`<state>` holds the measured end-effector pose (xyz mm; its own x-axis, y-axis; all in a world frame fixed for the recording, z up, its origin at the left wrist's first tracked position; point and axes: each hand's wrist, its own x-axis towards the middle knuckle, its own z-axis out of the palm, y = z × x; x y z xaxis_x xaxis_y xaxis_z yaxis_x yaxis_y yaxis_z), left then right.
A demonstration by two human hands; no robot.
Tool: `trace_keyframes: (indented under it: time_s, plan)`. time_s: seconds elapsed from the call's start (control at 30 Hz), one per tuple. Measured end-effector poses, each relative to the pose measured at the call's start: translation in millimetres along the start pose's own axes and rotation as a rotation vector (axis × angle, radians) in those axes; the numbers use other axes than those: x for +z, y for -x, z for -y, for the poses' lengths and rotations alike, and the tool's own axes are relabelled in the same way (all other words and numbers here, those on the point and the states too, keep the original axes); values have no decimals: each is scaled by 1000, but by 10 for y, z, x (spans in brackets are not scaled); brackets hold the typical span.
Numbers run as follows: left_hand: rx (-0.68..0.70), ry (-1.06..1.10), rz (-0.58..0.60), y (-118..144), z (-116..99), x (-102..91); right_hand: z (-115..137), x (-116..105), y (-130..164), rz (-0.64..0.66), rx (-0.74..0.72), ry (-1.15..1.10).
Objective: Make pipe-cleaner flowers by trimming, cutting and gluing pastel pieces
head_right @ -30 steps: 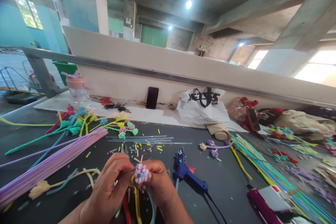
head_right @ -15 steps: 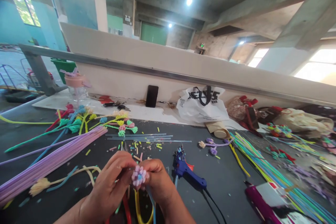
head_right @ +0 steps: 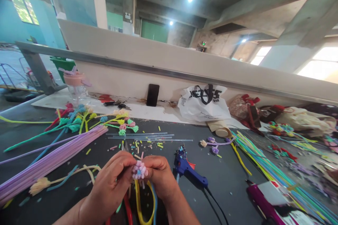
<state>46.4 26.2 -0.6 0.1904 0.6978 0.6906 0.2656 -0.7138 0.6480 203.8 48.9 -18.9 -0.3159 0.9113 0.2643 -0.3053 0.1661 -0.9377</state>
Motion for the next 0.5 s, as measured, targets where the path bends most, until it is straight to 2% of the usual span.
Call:
trace_keyframes:
  time_s: [0.17, 0.37, 0.5]
  plan:
    - [32, -17, -11, -19, 22, -5, -2, 13, -2, 17, -28, -9]
    - [-51, -6, -97, -20, -5, 6, 7, 7, -6, -9, -77, -41]
    - [-8, 57, -33, -16, -25, -5, 18, -2, -13, -19, -102, -36]
